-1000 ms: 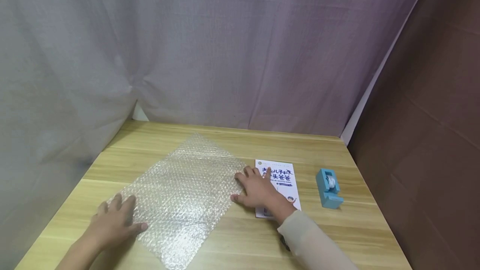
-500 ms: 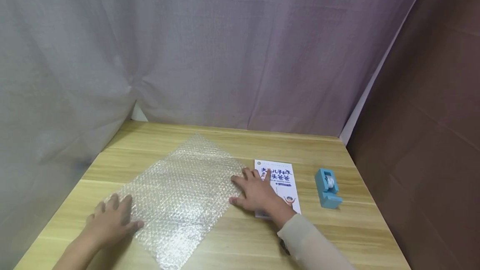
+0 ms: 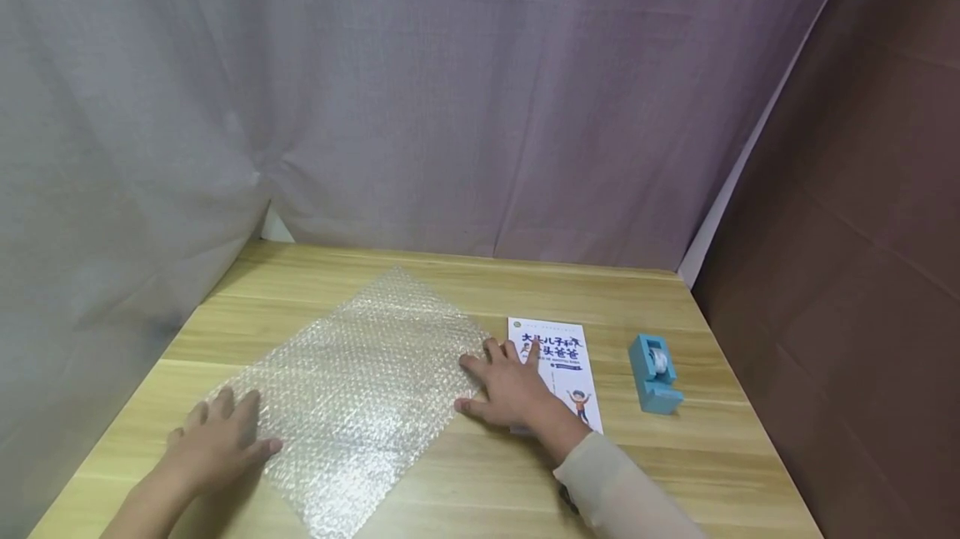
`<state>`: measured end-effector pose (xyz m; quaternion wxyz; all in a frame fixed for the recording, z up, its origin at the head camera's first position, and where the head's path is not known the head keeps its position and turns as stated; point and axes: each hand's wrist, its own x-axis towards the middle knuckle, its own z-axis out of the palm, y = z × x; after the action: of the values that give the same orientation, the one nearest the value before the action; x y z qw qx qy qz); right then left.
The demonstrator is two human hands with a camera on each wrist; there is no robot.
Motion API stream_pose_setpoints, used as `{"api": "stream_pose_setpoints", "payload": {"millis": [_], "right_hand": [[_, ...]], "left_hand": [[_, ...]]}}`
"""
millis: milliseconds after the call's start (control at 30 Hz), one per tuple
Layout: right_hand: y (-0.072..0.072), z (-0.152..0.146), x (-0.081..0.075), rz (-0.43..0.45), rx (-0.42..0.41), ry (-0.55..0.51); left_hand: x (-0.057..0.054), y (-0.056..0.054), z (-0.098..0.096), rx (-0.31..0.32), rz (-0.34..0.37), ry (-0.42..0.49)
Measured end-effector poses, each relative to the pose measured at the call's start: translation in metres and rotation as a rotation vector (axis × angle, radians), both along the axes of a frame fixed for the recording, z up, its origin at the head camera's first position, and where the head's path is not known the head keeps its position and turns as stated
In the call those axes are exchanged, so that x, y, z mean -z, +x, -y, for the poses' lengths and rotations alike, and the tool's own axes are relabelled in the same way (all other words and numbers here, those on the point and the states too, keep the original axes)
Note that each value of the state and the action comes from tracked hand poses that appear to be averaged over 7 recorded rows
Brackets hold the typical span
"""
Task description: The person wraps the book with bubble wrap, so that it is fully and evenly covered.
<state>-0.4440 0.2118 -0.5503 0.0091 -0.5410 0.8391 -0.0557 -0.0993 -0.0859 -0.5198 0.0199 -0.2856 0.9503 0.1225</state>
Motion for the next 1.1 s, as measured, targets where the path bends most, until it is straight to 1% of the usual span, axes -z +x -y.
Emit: {"api": "stream_pose_setpoints", "payload": {"millis": [433,700,833,933,1100], "right_hand": [[-0.003,-0.002,0.004,-0.011,-0.025,-0.008],[-0.003,-0.004,0.003,-0.013,-0.029,-0.018],[-0.003,-0.005,0.002,-0.004,-0.037,-0.021],[-0.002,-0.007,0.000,0.005,-0.038,-0.025],[-0.002,-0.012,-0.007,0.007,-0.046,-0.063]], "left_hand": [[0.000,0.000,-0.002,-0.025,0.011,0.010],[0.003,0.000,-0.003,-0.032,0.005,0.027],[0.002,-0.003,-0.003,-0.017,-0.043,-0.001],[-0.001,-0.007,-0.003,-0.008,-0.109,-0.018],[-0.008,-0.015,-0.004,-0.014,-0.212,0.029]]}}
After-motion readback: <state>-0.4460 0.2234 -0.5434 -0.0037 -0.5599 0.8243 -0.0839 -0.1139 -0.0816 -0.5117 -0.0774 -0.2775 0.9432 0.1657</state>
